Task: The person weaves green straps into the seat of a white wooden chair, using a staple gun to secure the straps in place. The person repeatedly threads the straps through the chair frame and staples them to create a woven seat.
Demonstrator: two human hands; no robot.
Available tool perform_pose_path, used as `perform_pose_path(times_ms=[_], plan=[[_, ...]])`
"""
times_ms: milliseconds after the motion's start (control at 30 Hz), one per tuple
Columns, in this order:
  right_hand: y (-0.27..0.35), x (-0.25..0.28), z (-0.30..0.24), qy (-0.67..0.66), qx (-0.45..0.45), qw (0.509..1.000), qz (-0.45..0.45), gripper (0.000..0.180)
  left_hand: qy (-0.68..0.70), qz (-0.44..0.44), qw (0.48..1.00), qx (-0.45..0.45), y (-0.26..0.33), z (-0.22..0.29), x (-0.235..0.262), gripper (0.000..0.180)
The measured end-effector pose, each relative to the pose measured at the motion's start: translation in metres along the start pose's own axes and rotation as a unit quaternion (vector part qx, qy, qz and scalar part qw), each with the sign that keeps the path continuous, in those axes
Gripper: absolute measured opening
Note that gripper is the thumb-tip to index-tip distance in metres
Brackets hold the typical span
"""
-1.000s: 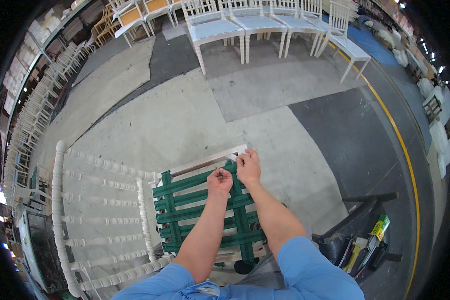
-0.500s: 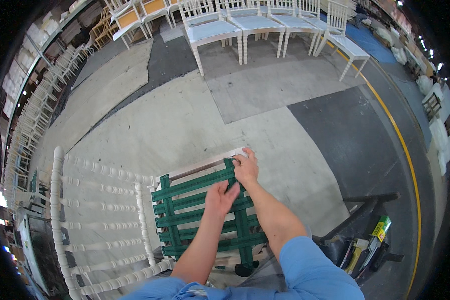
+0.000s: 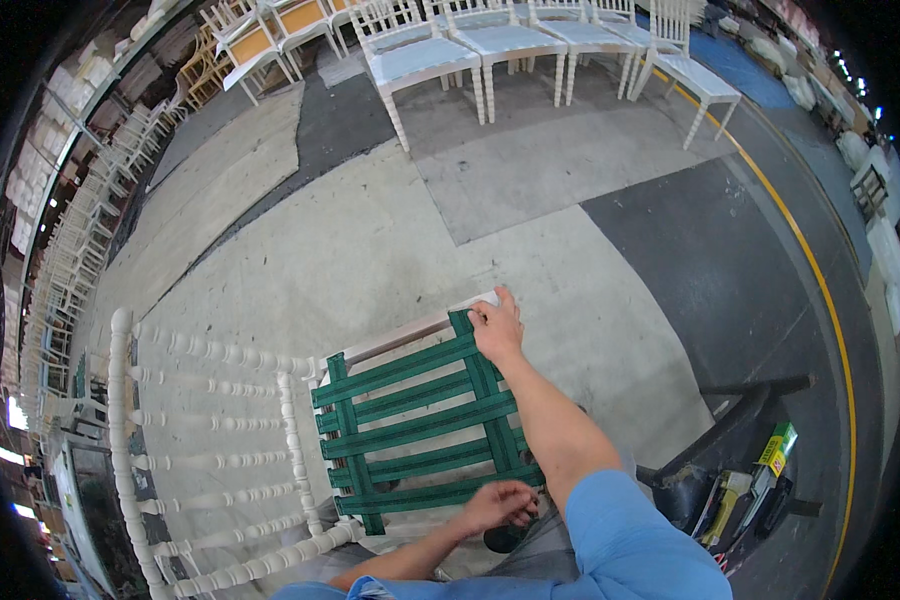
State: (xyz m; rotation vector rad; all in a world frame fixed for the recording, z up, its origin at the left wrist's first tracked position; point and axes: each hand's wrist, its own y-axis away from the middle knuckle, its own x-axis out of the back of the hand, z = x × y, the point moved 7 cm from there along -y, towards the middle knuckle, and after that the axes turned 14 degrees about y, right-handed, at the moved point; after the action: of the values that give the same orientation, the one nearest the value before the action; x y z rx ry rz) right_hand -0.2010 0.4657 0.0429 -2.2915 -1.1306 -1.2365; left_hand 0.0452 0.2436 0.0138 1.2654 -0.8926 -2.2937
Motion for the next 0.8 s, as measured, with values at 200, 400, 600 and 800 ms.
perform_pose_path(times_ms=[200, 400, 600, 800], plan=[[-0.001, -0.007, 0.008, -0.037, 0.025, 0.999, 0.020, 0.017, 0.025, 0.301, 0.858, -0.415, -0.008, 0.226, 0.086, 0.025], [0.002, -0.001, 0.006, -0.062, 0.036, 0.997, 0.017, 0.015, 0.017, 0.257, 0.928, -0.269, -0.048, 0.296, 0.103, 0.026], [0.008, 0.009, 0.002, -0.175, 0.073, 0.981, 0.044, 0.018, 0.031, 0.277, 0.935, -0.220, -0.055, 0.300, 0.116, 0.020], [0.010, 0.008, -0.002, -0.096, 0.123, 0.986, 0.062, 0.019, 0.023, 0.250, 0.945, -0.210, -0.061, 0.300, 0.122, 0.019]])
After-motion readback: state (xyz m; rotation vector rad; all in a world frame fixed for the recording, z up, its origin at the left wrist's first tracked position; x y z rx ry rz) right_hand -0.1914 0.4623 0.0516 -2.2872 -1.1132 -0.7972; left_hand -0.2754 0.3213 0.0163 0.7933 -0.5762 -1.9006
